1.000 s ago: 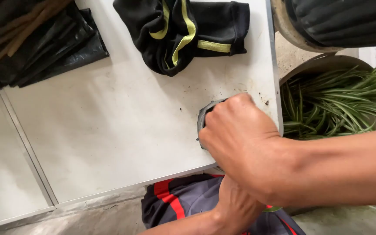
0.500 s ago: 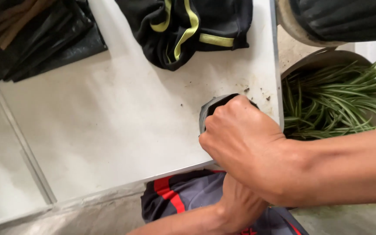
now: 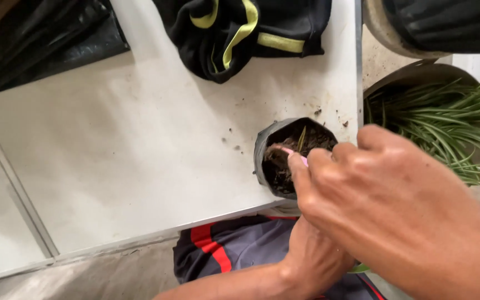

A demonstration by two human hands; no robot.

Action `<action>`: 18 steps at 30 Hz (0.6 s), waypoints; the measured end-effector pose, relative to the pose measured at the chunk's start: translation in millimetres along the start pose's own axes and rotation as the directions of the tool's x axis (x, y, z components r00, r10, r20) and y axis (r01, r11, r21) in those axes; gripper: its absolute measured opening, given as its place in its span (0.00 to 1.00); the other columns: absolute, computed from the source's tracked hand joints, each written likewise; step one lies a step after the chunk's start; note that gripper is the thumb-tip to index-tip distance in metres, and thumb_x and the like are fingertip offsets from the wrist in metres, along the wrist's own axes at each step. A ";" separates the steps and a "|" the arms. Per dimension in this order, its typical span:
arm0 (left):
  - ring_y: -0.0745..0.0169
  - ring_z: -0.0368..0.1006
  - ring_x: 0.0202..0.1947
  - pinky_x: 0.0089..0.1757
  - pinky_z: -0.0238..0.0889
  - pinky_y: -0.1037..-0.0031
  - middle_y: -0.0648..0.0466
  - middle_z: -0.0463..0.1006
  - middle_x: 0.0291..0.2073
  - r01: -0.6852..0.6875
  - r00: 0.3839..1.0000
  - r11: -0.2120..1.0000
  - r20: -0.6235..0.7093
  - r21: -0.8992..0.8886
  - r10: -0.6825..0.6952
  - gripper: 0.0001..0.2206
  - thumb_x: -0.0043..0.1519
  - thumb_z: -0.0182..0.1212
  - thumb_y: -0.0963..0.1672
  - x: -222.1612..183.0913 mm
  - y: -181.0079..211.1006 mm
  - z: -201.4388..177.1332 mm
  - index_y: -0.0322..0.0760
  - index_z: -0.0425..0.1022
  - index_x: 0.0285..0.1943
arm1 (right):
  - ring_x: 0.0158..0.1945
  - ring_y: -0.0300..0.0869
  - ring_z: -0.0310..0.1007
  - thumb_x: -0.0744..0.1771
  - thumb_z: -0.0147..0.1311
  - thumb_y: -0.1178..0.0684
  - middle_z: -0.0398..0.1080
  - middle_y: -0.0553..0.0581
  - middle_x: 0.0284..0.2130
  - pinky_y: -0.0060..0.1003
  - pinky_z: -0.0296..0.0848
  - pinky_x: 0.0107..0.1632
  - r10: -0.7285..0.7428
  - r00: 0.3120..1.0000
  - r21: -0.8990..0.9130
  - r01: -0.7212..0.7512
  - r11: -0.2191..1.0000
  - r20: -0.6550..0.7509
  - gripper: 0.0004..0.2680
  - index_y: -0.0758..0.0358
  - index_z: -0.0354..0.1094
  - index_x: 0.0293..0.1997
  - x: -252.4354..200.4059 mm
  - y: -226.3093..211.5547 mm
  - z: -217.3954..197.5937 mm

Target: Planting a spider plant into a small nursery pot by adding soil with a trowel

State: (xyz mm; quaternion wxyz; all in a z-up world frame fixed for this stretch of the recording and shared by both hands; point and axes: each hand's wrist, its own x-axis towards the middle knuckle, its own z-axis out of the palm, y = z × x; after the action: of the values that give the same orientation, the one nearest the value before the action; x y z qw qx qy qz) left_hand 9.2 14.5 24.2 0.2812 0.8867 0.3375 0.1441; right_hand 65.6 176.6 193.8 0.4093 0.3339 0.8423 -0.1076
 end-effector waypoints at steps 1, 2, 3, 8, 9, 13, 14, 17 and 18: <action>0.39 0.65 0.68 0.62 0.56 0.46 0.43 0.76 0.64 -0.002 1.000 1.000 0.000 -0.004 0.002 0.22 0.63 0.54 0.44 4.3 0.1 -3.4 0.37 0.75 0.68 | 0.24 0.50 0.82 0.68 0.53 0.58 0.78 0.53 0.25 0.46 0.74 0.33 0.002 1.000 0.000 -0.002 1.000 0.005 0.03 0.59 0.67 0.45 0.5 2.3 5.9; 0.41 0.65 0.66 0.61 0.57 0.48 0.47 0.77 0.61 -0.022 1.000 1.000 0.010 0.002 0.022 0.20 0.63 0.56 0.44 8.2 0.1 -6.7 0.42 0.78 0.65 | 0.25 0.49 0.83 0.68 0.52 0.56 0.79 0.53 0.28 0.47 0.77 0.30 -0.027 0.999 0.011 0.026 1.000 0.033 0.10 0.61 0.63 0.55 1.0 4.3 11.9; 0.43 0.66 0.64 0.59 0.58 0.50 0.52 0.78 0.59 -0.034 0.999 0.999 0.025 0.011 0.034 0.18 0.63 0.57 0.45 9.1 0.3 -9.7 0.46 0.80 0.62 | 0.26 0.49 0.85 0.68 0.50 0.55 0.79 0.52 0.31 0.47 0.81 0.28 -0.064 0.996 0.024 0.063 0.998 0.058 0.17 0.62 0.59 0.66 2.5 4.0 18.4; 0.42 0.68 0.61 0.53 0.58 0.52 0.48 0.79 0.57 -0.018 0.999 0.987 -0.032 -0.157 0.013 0.16 0.66 0.55 0.46 17.3 0.6 -21.2 0.43 0.80 0.61 | 0.28 0.44 0.82 0.70 0.51 0.60 0.78 0.56 0.36 0.45 0.80 0.29 -0.080 0.969 0.065 0.067 0.996 0.233 0.16 0.73 0.57 0.64 21.4 5.4 17.7; 0.44 0.66 0.65 0.58 0.57 0.51 0.53 0.78 0.59 -0.028 0.999 0.993 0.036 -0.112 0.032 0.16 0.64 0.57 0.46 12.2 -0.1 -21.4 0.49 0.82 0.59 | 0.28 0.46 0.83 0.70 0.50 0.59 0.78 0.58 0.38 0.46 0.80 0.28 -0.092 0.962 0.059 0.080 0.995 0.256 0.19 0.74 0.52 0.69 19.0 5.0 14.1; 0.36 0.71 0.56 0.49 0.59 0.48 0.41 0.80 0.52 0.026 0.999 0.958 -0.020 -0.284 -0.033 0.17 0.60 0.59 0.45 15.6 0.4 -25.4 0.36 0.81 0.56 | 0.32 0.46 0.82 0.69 0.52 0.59 0.76 0.61 0.42 0.47 0.82 0.33 -0.054 0.955 0.054 0.040 0.998 0.293 0.23 0.73 0.48 0.72 22.5 5.0 13.4; 0.30 0.70 0.49 0.48 0.61 0.48 0.34 0.79 0.46 -0.021 0.994 0.962 -0.109 -0.272 -0.009 0.13 0.61 0.58 0.43 15.0 0.4 -37.6 0.32 0.82 0.51 | 0.28 0.45 0.81 0.71 0.48 0.59 0.76 0.54 0.35 0.45 0.79 0.30 -0.035 0.969 0.070 0.019 0.997 0.245 0.15 0.69 0.55 0.66 23.6 6.7 12.9; 0.34 0.69 0.38 0.43 0.64 0.55 0.30 0.77 0.47 -0.144 0.960 0.950 -0.273 -0.276 0.067 0.11 0.67 0.55 0.40 18.1 -19.1 -109.9 0.27 0.78 0.54 | 0.30 0.48 0.82 0.66 0.53 0.54 0.77 0.45 0.30 0.48 0.79 0.30 0.033 0.990 0.143 -0.053 0.988 0.139 0.19 0.54 0.58 0.66 4.5 29.1 19.0; 0.45 0.69 0.34 0.40 0.66 0.62 0.31 0.77 0.54 -0.202 0.937 0.933 -0.337 -0.298 0.096 0.12 0.72 0.54 0.40 15.9 -28.2 -139.8 0.27 0.75 0.62 | 0.35 0.52 0.84 0.60 0.62 0.49 0.79 0.42 0.33 0.52 0.82 0.33 0.064 0.994 0.208 -0.081 0.975 0.087 0.30 0.45 0.54 0.72 -4.2 35.9 23.4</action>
State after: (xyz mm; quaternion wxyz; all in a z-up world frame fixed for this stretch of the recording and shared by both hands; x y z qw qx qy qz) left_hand -56.0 98.8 120.3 0.3548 0.8162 0.2804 0.3596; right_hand 105.2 191.0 185.4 0.4085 0.4014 0.7964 -0.1946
